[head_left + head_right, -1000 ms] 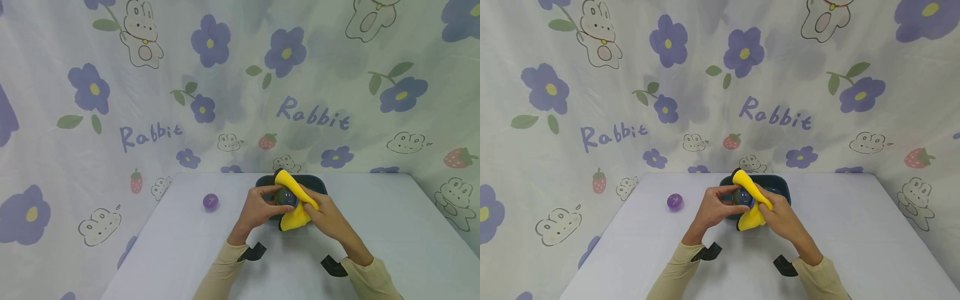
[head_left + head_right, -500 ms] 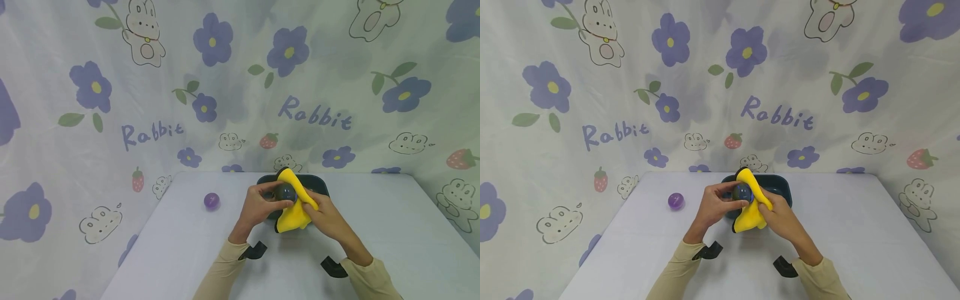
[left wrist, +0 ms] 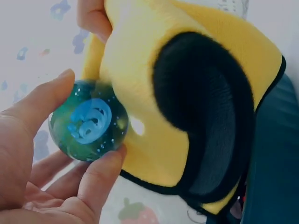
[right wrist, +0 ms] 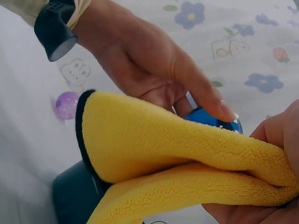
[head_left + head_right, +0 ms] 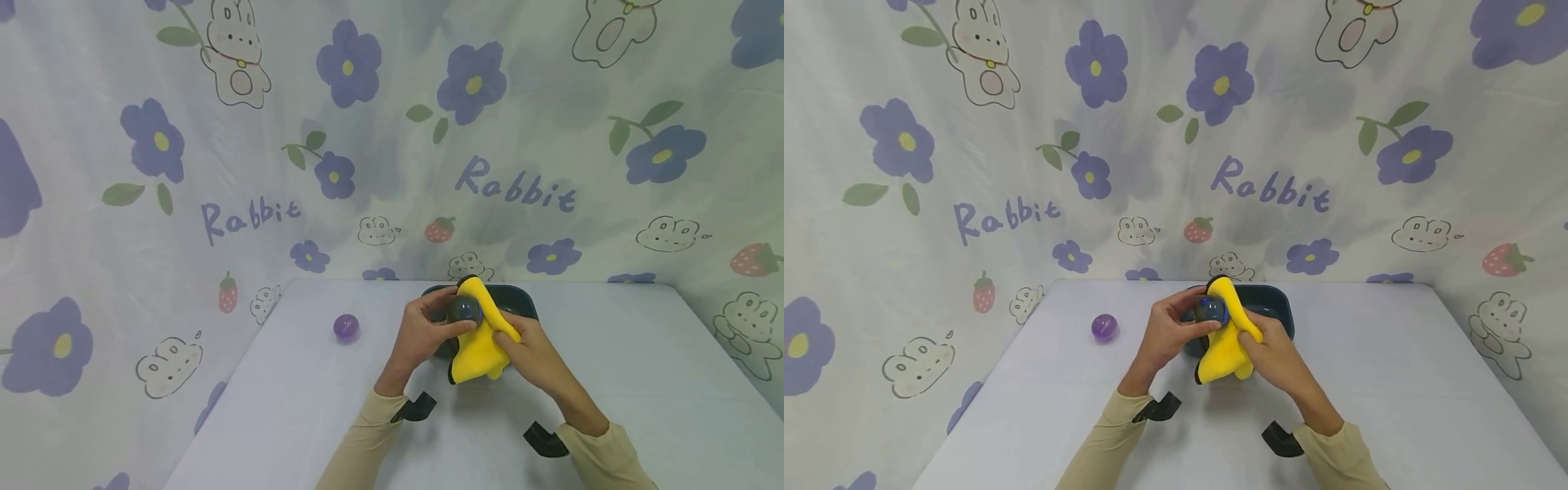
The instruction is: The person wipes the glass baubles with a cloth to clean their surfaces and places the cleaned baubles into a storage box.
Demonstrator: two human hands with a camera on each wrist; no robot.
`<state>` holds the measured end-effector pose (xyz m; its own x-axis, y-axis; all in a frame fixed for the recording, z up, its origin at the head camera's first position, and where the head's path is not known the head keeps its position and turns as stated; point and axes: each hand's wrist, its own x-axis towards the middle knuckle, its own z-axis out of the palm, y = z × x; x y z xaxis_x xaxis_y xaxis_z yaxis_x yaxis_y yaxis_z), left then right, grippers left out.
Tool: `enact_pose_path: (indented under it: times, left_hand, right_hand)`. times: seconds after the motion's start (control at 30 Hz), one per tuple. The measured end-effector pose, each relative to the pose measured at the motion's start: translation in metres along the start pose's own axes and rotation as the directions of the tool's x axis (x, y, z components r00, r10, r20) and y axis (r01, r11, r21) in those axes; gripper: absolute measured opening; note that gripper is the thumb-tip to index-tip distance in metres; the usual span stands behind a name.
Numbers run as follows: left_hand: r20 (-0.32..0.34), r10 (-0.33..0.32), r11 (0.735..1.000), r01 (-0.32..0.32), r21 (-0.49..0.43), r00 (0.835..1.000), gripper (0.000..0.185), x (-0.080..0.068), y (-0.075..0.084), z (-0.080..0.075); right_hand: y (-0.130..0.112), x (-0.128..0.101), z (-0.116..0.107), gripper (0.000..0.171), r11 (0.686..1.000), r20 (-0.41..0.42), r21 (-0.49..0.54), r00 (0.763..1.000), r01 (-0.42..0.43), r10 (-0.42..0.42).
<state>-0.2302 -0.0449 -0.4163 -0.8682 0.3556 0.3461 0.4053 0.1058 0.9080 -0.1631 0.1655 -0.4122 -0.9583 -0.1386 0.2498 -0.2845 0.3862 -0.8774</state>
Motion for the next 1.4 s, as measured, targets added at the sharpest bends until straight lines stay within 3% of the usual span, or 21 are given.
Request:
enact_pose_path:
  times: [0.23, 0.43, 0.53, 0.93, 1.4]
  left_hand:
    - [0.033, -0.055, 0.997, 0.053, 0.058, 0.998, 0.057, -0.001, 0.0, -0.005]
    - [0.051, -0.1, 0.987, 0.092, 0.135, 0.994, 0.059, -0.001, 0.003, -0.007]
    - [0.056, -0.11, 0.987, 0.103, 0.127, 0.992, 0.06, -0.001, 0.003, -0.006]
    - [0.087, 0.004, 0.997, -0.01, 0.077, 0.996, 0.048, -0.002, 0.003, -0.001]
    - [0.106, 0.019, 1.0, -0.021, 0.018, 0.994, 0.052, -0.004, 0.008, 0.004]
  right_hand:
    - [-0.011, -0.005, 0.001, 0.052, 0.999, -0.014, -0.039, 0.999, -0.029, 0.029]
    - [-0.019, -0.01, 0.003, 0.053, 0.993, -0.051, -0.12, 0.999, 0.005, -0.012]
    - [-0.02, -0.012, 0.004, 0.053, 0.989, -0.066, -0.141, 0.997, 0.036, -0.046]
    - [-0.011, -0.008, 0.004, 0.056, 0.956, -0.062, -0.218, 0.975, 0.197, -0.215]
    - [0.0, 0.001, -0.009, 0.053, 0.994, 0.02, -0.063, 0.996, 0.087, -0.086]
